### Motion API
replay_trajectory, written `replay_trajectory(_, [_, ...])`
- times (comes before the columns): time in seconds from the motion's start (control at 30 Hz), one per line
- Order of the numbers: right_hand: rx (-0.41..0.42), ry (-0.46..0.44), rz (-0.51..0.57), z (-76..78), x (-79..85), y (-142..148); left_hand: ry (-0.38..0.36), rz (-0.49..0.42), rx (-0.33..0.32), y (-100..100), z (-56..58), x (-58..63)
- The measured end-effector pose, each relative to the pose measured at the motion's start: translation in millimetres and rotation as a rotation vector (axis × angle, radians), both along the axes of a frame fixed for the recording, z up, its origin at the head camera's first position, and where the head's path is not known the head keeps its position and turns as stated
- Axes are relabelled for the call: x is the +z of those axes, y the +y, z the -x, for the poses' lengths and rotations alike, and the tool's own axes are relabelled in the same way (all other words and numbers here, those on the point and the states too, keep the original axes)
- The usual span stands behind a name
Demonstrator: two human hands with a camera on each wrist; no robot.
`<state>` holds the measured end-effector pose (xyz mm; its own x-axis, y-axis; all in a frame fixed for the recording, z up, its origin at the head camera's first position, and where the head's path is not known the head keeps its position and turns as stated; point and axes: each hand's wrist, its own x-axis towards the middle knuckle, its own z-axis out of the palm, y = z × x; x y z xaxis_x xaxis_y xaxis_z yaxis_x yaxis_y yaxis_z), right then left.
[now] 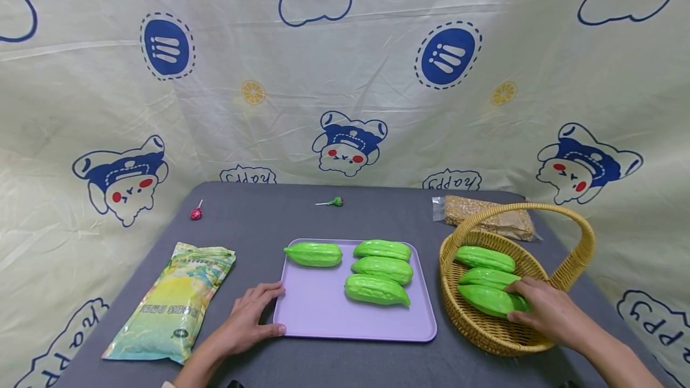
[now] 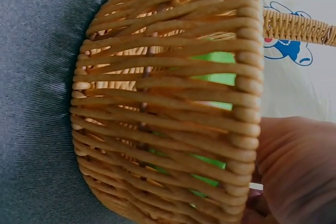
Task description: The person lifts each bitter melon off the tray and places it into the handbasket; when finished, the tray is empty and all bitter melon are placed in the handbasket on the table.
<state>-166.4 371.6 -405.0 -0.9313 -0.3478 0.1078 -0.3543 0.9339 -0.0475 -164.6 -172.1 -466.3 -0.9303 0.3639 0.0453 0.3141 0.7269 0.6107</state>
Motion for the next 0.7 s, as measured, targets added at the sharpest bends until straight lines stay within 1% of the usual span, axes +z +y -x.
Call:
replay_trajectory(0.2, [0.002,0.026,-0.009,-0.2,-3.5,1.0,-0.029,0.001,0.008,-0.1,0.4,-0.4])
replay_trajectory(0.37, [-0.015,0.002,-0.022,0.2,-4.3,4.0,-0.034,-0.001,0.008,0.0,0.8,-0.9])
replay_trajectory(0.53, [-0.029,-0.028,-0.033,-0.2,-3.8,8.4,-0.025,0.003,0.007,0.0,0.8,-0.7])
replay_trajectory(0.7, [-0.045,-0.04,-0.034,-1.5,-2.7,11.4,-0.006,0.002,0.0,0.1,0.2,-0.2])
